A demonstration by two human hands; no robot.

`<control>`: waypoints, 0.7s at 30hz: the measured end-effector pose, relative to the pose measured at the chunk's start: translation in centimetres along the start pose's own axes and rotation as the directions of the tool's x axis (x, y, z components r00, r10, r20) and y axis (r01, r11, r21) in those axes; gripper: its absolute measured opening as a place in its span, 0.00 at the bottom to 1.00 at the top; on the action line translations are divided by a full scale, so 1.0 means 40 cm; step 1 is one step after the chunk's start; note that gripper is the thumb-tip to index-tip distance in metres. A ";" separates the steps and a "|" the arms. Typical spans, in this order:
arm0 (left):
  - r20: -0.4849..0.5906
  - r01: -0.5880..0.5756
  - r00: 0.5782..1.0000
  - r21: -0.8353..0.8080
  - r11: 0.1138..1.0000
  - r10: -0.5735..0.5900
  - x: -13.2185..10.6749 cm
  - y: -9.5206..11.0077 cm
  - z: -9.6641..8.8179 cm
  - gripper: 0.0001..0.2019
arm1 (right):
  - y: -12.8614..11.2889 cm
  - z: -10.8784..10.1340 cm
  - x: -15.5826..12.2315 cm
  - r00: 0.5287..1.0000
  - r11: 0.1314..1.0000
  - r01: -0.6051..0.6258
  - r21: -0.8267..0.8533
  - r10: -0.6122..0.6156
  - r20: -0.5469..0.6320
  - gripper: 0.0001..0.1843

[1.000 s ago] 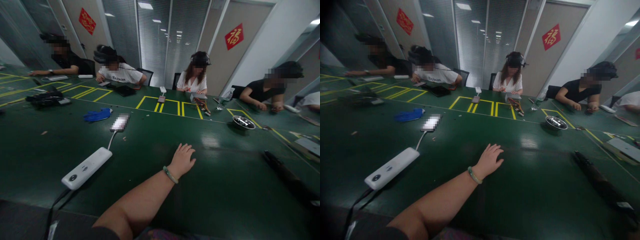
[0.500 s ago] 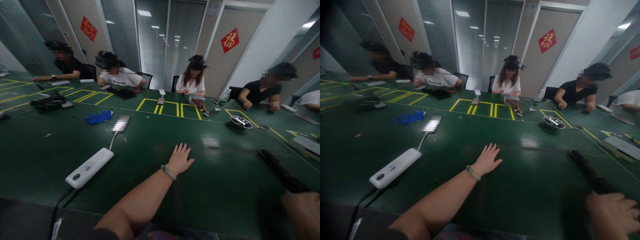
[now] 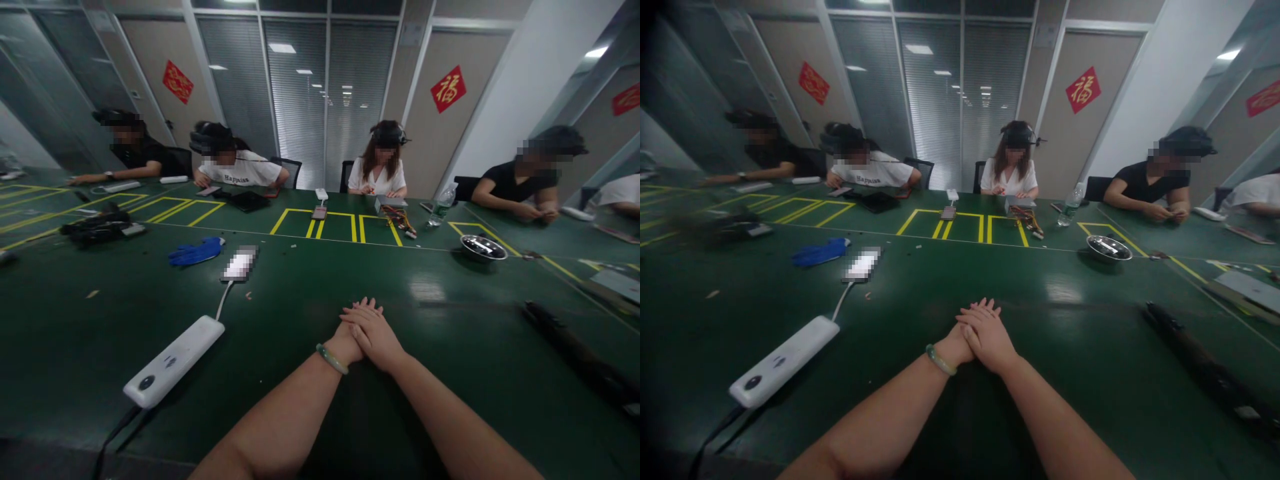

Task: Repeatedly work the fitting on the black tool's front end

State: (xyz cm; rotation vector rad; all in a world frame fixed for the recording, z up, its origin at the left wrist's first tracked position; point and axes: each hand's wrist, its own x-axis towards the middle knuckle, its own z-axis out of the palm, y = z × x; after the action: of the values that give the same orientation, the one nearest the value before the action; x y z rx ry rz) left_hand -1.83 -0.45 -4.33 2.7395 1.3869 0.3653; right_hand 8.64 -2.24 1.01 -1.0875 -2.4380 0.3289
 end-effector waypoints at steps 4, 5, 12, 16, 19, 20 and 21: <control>-0.002 -0.038 0.999 0.059 0.998 0.038 0.004 -0.005 0.026 0.30 | 0.023 0.023 -0.006 1.000 0.996 -0.022 0.082 0.021 0.012 0.21; -0.014 -0.035 0.999 0.078 0.996 0.036 0.004 -0.005 0.031 0.30 | 0.027 0.021 -0.008 1.000 0.995 -0.022 0.095 0.021 0.012 0.21; -0.098 -0.027 0.994 0.188 0.982 0.047 0.007 -0.009 0.055 0.30 | 0.030 0.007 0.000 0.998 0.988 -0.050 0.145 0.046 0.031 0.20; -0.013 -0.037 0.999 0.110 0.993 0.039 0.013 -0.012 0.046 0.31 | 0.029 0.001 0.003 0.997 0.983 -0.067 0.169 0.058 0.057 0.20; 0.034 -0.028 0.999 -0.013 1.000 0.028 0.014 -0.011 0.028 0.33 | 0.028 -0.004 0.004 0.995 0.981 -0.081 0.175 0.070 0.070 0.20; 0.038 -0.025 0.999 -0.057 0.998 0.027 0.013 -0.011 0.021 0.33 | 0.028 -0.005 0.004 0.995 0.981 -0.084 0.177 0.072 0.072 0.20; 0.041 -0.023 0.999 -0.094 0.995 0.027 0.012 -0.010 0.016 0.33 | 0.028 -0.006 0.004 0.995 0.980 -0.085 0.178 0.073 0.074 0.20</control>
State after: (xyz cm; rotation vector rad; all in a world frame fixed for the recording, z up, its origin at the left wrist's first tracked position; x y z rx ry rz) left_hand -1.73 0.21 -4.93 2.6751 1.2929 0.3618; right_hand 9.37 -1.37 0.84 -1.1108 -2.3722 0.6096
